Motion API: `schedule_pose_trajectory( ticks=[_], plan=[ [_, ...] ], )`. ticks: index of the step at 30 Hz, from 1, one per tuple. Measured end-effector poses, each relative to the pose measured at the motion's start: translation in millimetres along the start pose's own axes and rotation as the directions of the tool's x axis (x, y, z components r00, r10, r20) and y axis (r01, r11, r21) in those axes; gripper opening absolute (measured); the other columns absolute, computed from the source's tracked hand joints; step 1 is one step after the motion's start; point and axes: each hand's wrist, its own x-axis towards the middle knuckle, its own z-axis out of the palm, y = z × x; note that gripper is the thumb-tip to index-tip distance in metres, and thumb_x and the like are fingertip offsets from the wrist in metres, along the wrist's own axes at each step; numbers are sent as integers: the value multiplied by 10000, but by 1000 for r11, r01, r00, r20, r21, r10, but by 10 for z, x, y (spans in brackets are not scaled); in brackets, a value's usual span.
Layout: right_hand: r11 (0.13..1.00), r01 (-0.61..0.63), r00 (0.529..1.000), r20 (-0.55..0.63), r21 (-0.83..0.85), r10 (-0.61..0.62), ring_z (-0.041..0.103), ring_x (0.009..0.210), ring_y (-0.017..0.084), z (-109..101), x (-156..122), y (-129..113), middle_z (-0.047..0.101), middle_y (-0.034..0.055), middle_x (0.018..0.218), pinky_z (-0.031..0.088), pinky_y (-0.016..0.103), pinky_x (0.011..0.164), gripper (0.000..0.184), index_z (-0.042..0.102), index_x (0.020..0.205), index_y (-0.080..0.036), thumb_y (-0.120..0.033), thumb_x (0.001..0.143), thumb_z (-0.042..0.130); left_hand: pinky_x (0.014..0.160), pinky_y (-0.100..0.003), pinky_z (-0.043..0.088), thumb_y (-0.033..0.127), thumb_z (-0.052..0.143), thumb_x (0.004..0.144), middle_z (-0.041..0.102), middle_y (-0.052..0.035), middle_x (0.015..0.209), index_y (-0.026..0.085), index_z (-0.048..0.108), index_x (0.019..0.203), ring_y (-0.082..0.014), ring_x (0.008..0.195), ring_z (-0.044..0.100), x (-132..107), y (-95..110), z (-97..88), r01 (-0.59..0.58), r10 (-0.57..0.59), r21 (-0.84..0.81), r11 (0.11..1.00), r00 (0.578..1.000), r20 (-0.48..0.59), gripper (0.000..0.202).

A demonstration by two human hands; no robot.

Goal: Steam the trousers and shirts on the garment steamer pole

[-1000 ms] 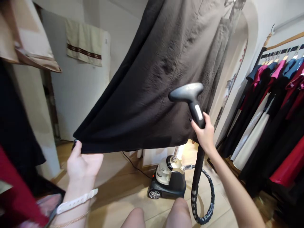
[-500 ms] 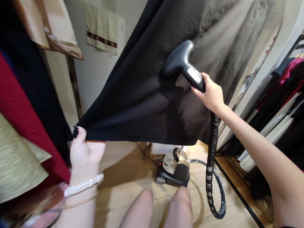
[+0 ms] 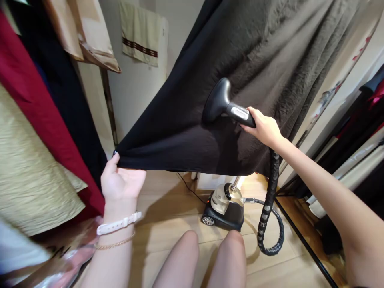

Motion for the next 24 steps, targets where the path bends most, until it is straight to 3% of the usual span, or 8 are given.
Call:
schedule_pose_trajectory(
  ticks=[4,8,10,13,17,19,21,24],
  plan=[
    [980,-183,976,-104,79,190,705,1165,399,164,-21,-178,671,190,1390,575,530,958,683,451,1525,-161,-517,960,593,1279,-445,359,185,496,1010,768,-129,1267,79,698,1200,-227,1412,581,-35,56,63,31,-32,-8,999,998,-59,296],
    [992,-47,992,121,117,32,717,1152,382,264,-124,-417,671,152,1408,586,503,964,672,488,1507,-196,-516,936,635,1272,-447,375,176,479,1025,770,-138,1258,66,709,1185,-235,1385,605,-45,87,114,51,-54,-32,998,994,-97,301],
    [993,17,985,169,116,-36,717,1155,381,284,-108,-467,656,140,1439,587,499,964,660,508,1494,-212,-515,926,649,1273,-454,377,177,472,1025,772,-135,1255,80,718,1172,-234,1371,618,-32,82,93,65,-67,-31,997,993,-97,302],
    [991,-76,997,30,111,73,703,1176,392,314,45,-406,658,152,1426,572,523,974,651,481,1508,-211,-509,946,618,1273,-472,382,199,511,1007,766,-124,1275,123,726,1169,-240,1373,620,-11,70,22,81,-79,22,996,994,-79,280],
    [966,-219,960,-144,140,239,698,1170,395,412,161,-293,671,183,1382,559,532,970,684,401,1552,-178,-514,979,563,1263,-441,400,188,546,979,764,-124,1281,133,734,1151,-238,1368,625,-2,82,-16,57,-54,50,997,997,-53,261],
    [978,-154,983,-82,143,167,703,1171,382,469,67,-323,664,169,1404,566,513,973,685,413,1549,-188,-519,972,580,1262,-426,399,170,524,987,768,-137,1265,114,732,1152,-234,1357,635,-5,93,14,48,-48,10,999,997,-59,271],
    [990,-19,998,65,140,10,715,1158,362,508,-89,-405,654,151,1431,578,481,969,678,450,1533,-201,-519,958,614,1266,-427,392,162,495,1001,773,-146,1247,95,724,1168,-232,1353,638,-9,97,50,54,-56,-25,998,996,-70,291],
    [975,175,943,262,137,-206,734,1122,338,515,-253,-512,684,143,1386,596,422,919,665,490,1523,-201,-529,961,625,1274,-440,380,170,498,1006,770,-136,1261,104,713,1206,-229,1376,619,-15,89,69,81,-82,-8,997,995,-56,301]
  ],
)
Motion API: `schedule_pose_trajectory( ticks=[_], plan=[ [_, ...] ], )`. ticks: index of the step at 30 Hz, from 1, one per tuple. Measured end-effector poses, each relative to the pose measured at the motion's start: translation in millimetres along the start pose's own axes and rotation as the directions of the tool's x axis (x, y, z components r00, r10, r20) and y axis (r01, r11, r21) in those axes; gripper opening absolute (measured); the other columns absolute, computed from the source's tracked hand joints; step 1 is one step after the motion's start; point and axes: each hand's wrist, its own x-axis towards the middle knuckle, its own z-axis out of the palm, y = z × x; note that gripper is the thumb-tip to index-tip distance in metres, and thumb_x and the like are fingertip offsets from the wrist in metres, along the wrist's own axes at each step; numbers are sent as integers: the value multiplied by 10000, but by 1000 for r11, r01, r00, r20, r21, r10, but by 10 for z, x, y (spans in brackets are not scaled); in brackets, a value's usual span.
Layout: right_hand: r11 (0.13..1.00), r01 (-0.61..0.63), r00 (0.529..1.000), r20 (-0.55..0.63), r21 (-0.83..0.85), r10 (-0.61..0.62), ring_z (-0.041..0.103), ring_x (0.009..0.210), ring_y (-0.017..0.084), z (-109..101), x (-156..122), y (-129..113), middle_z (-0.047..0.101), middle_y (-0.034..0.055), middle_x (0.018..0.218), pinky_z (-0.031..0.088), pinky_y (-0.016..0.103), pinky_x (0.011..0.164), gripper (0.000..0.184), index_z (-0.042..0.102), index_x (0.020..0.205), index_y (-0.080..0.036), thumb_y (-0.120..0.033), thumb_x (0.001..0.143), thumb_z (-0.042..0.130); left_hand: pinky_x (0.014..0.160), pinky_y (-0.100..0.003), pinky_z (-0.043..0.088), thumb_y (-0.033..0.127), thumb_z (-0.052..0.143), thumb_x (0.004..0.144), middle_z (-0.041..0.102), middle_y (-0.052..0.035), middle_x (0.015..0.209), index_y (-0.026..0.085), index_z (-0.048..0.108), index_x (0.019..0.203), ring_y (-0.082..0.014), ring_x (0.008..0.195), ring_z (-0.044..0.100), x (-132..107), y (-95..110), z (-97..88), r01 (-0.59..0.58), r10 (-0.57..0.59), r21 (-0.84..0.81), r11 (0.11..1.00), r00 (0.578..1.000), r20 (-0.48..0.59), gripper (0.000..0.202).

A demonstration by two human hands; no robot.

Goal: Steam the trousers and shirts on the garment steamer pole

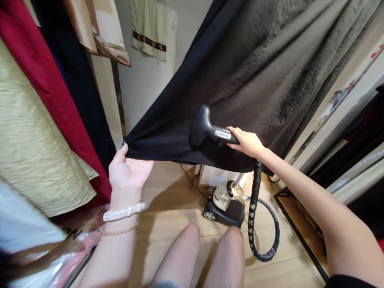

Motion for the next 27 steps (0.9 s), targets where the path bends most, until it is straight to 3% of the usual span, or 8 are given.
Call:
schedule_pose_trajectory(
  ticks=[2,5,10,12,16,20,24,27],
  plan=[
    [999,27,1000,12,-25,-27,734,1121,333,-35,19,17,698,140,1355,597,404,896,659,498,1521,-201,-534,966,618,1272,-434,385,172,534,988,766,-125,1279,122,713,1211,-228,1386,612,0,-8,-16,18,-19,38,999,1000,12,291],
    [992,-126,974,-192,-16,121,718,1150,355,-175,195,241,665,148,1413,586,440,925,653,496,1512,-198,-520,957,617,1261,-433,401,179,540,982,768,-124,1276,124,717,1199,-231,1354,639,1,-5,-46,33,-33,57,998,999,-3,285],
    [909,-392,759,-508,142,407,713,1104,393,-390,511,785,710,198,1288,556,521,941,699,478,1494,-147,-579,953,573,1242,-445,426,160,500,996,788,-126,1219,123,708,1215,-225,1279,691,-15,40,-24,17,-16,21,1000,999,-46,304],
    [895,-413,732,-523,170,437,717,1069,400,-407,535,887,729,203,1224,554,538,929,725,485,1484,-136,-607,940,576,1237,-441,432,150,500,994,793,-123,1204,123,712,1205,-223,1260,702,-25,62,-1,16,-15,10,1000,998,-55,300],
    [935,-328,837,-417,138,355,724,1069,388,-279,385,725,732,179,1247,568,527,930,719,507,1467,-157,-607,916,612,1237,-425,429,162,456,1019,790,-128,1209,111,721,1184,-217,1243,711,-38,94,46,26,-26,0,1000,999,-41,316],
    [990,-118,985,-116,81,127,733,1121,345,9,106,237,698,156,1363,581,454,959,674,501,1494,-171,-525,939,643,1260,-420,398,169,475,1016,788,-124,1216,112,723,1194,-218,1290,682,-43,102,84,65,-62,26,998,994,-92,310],
    [994,106,982,159,10,-106,739,1136,303,209,-53,-110,688,155,1376,593,373,899,643,486,1523,-160,-509,996,609,1288,-439,353,173,452,1025,784,-101,1238,125,720,1211,-210,1350,639,-25,115,117,119,-117,0,993,980,-163,330],
    [995,96,985,145,-25,-92,731,1158,298,140,-2,-81,692,152,1365,594,361,898,635,476,1534,-172,-506,1007,597,1295,-416,342,196,462,1029,774,-89,1268,131,715,1229,-197,1382,613,2,151,129,110,-109,-6,994,979,-170,329]
  ],
)
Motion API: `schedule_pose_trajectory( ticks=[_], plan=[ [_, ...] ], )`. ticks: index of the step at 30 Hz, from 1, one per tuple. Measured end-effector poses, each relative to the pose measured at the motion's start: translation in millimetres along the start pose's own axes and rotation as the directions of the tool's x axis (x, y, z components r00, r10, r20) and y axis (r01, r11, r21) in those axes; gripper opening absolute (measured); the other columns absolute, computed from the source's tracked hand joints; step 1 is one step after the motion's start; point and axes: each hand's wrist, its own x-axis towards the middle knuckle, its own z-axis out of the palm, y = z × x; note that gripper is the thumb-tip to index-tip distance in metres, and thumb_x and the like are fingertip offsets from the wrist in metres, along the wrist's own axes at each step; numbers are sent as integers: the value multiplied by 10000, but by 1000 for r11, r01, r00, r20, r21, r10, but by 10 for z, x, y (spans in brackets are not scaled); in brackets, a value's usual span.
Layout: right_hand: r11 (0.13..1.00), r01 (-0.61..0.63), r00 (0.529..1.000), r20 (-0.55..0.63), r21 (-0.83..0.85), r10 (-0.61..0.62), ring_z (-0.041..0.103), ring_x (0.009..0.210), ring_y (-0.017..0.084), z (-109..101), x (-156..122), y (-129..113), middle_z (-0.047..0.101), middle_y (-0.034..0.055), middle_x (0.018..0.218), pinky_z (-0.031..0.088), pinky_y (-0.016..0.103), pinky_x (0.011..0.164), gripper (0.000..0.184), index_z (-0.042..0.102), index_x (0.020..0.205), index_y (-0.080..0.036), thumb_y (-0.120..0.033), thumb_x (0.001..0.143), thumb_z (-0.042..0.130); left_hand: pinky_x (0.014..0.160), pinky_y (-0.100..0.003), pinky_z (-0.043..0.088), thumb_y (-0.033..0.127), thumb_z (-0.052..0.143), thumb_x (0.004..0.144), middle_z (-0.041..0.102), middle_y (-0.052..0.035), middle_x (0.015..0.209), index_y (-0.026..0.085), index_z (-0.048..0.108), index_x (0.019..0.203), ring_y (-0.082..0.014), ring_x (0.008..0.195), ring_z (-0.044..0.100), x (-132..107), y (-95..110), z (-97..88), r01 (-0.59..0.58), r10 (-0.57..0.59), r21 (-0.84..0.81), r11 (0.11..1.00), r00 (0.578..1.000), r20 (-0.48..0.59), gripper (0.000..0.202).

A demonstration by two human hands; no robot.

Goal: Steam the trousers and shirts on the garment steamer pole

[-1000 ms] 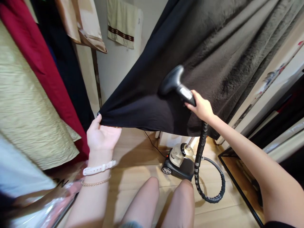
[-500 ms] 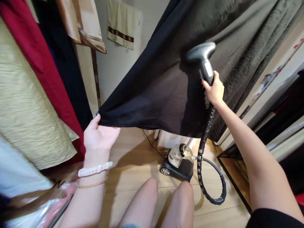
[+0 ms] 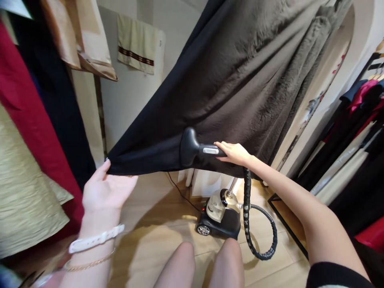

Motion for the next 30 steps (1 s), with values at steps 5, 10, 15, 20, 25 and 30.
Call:
schedule_pose_trajectory(
  ticks=[5,10,15,20,25,30],
  plan=[
    [952,-296,870,-387,82,304,732,1134,337,-504,264,506,670,144,1412,584,452,976,675,463,1529,-192,-488,951,647,1297,-426,362,247,519,1004,724,-55,1375,172,705,1290,-210,1459,539,2,129,-8,-76,73,102,992,997,34,350],
    [845,-499,613,-610,193,502,716,1100,393,-1144,577,1147,728,191,1259,561,548,960,668,499,1486,-137,-478,929,641,1317,-368,308,316,615,973,675,-18,1442,216,650,1420,-177,1541,420,-94,304,13,-149,123,182,972,981,147,459],
    [761,-567,472,-632,315,614,723,1045,388,-1430,680,1517,730,209,1189,566,579,932,674,517,1474,-126,-533,942,598,1288,-287,265,277,494,1050,654,-27,1454,182,572,1509,-115,1441,536,-159,412,59,-87,76,93,992,991,113,475],
    [833,-494,625,-564,251,540,718,1028,379,-1280,568,1498,739,181,1124,574,564,930,650,572,1415,-158,-556,908,657,1265,-281,289,260,477,1057,633,-67,1466,140,544,1526,-122,1388,589,-129,428,70,-100,96,35,994,990,108,489],
    [761,-597,547,-564,254,618,697,1069,400,-1161,519,1412,723,196,1191,560,590,931,648,555,1424,-161,-555,916,637,1285,-366,290,266,522,1032,631,-45,1474,223,528,1546,-154,1400,581,-93,417,33,-57,49,55,997,988,144,515],
    [789,-550,639,-471,273,609,712,1023,383,-1015,442,1352,747,171,1148,576,548,910,645,575,1404,-177,-563,895,662,1259,-376,382,265,518,1025,666,-45,1434,225,566,1516,-175,1390,595,-77,386,40,-24,15,96,995,995,98,495]
  ],
)
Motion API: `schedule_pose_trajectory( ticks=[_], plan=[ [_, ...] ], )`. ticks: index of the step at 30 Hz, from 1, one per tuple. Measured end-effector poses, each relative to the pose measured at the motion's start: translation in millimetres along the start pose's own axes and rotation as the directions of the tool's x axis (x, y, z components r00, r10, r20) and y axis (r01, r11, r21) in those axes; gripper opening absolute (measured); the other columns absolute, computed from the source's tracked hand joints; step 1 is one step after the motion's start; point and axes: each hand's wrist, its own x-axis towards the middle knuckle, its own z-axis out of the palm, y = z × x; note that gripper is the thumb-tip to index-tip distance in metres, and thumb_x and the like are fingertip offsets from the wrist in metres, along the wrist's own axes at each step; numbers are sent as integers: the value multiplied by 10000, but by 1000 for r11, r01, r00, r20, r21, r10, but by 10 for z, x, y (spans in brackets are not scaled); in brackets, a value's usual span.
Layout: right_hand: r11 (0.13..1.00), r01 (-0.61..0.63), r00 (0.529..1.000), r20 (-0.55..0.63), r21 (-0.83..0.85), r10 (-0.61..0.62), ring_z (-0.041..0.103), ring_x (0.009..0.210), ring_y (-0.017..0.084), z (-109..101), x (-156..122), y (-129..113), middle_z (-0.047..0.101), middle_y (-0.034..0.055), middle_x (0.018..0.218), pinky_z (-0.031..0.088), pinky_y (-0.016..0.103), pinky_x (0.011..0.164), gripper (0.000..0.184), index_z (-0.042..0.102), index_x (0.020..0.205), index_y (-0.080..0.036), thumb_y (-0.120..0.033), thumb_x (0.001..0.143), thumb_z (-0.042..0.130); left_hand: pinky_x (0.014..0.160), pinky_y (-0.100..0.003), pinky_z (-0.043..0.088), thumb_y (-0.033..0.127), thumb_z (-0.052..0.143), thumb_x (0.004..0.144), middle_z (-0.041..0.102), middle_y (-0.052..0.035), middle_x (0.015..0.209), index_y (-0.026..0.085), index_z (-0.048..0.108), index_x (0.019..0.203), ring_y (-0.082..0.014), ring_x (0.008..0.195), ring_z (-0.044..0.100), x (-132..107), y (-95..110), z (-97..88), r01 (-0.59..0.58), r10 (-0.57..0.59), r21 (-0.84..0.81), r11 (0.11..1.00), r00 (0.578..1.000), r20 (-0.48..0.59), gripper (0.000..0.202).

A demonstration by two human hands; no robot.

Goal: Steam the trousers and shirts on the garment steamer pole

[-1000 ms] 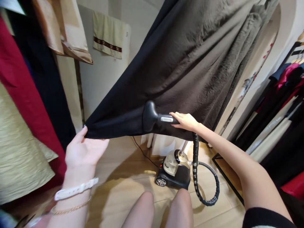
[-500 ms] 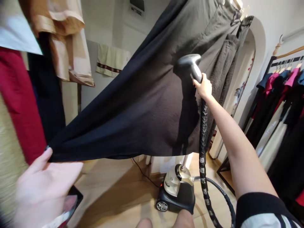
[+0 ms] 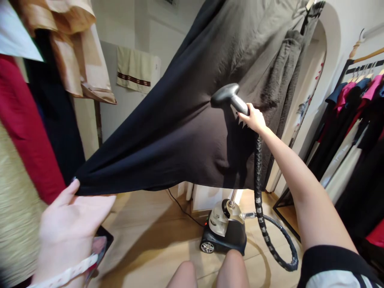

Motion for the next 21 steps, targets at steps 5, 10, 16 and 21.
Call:
schedule_pose_trajectory(
  ticks=[5,10,16,21],
  plan=[
    [996,-81,993,-91,-39,78,701,1113,394,66,-169,-40,726,211,1244,553,541,973,651,496,1478,-127,-515,961,578,1273,-378,350,246,459,1035,707,-35,1373,208,618,1461,-164,1368,612,-12,-2,38,30,-30,10,1000,999,-35,456],
    [989,142,985,106,-46,-137,714,1079,401,105,-279,-62,747,175,1206,561,528,954,680,530,1451,-157,-530,895,651,1262,-376,377,256,501,1028,696,-31,1396,210,657,1403,-164,1377,607,-26,27,48,10,-9,10,1000,997,-75,409],
    [998,58,994,-96,-18,-59,702,1123,396,266,-389,-120,716,203,1284,558,539,961,689,438,1509,-126,-548,968,501,1253,-378,397,249,484,1040,686,-33,1416,193,666,1383,-163,1399,590,-19,46,2,-11,11,8,1000,1000,-15,392],
    [962,271,950,171,-38,-261,710,1127,400,332,-491,-105,723,180,1285,564,525,974,734,497,1490,-150,-574,904,622,1268,-384,373,251,435,1054,706,-63,1391,166,672,1375,-170,1376,614,-11,67,0,-30,30,-16,999,999,-23,407]
  ],
)
